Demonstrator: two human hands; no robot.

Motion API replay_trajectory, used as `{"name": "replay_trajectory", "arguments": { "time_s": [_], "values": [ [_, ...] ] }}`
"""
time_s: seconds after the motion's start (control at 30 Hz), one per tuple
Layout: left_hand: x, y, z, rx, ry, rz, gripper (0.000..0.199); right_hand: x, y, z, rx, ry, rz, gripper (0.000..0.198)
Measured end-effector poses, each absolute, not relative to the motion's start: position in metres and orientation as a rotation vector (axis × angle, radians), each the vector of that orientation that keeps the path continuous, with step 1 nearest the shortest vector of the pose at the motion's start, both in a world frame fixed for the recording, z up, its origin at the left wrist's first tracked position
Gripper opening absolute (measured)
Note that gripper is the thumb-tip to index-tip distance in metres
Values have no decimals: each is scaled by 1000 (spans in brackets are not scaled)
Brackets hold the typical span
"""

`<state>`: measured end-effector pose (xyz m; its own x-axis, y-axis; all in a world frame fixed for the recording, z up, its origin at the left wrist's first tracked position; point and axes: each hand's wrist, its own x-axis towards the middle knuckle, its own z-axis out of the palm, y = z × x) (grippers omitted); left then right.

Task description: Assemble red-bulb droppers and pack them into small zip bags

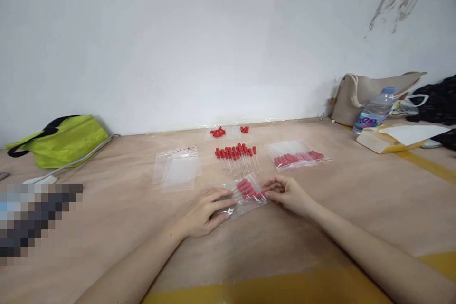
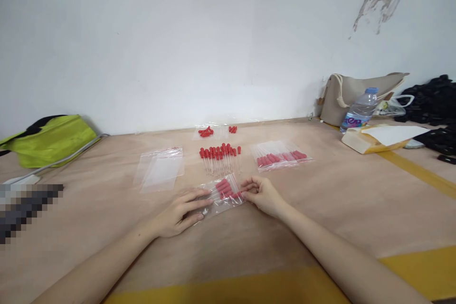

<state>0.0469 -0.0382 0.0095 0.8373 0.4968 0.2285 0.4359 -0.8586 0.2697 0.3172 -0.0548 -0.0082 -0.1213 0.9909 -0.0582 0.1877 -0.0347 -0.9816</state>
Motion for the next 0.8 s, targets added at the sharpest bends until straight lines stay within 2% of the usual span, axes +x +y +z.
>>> {"name": "replay_trajectory", "arguments": {
  "time_s": [0.2,0.33,0.5,0.67,0.8],
  "values": [
    [46,-37,7,2812,703,457,37,312,-61,-1,-1258,-1512,1358,38],
    [46,-36,6,2809,693,460,38,313,-63,-1,-1163,-1536,1453,50],
    [46,-36,7,2796,678,435,37,314,-62,-3,-1225,-1564,1405,64],
    [45,-36,8,2789,672,386,37,315,-57,-4,-1307,-1373,1445,59],
    [45,-36,7,2767,634,410,37,313,-54,2,-1436,-1168,1354,51]
  ]
}}
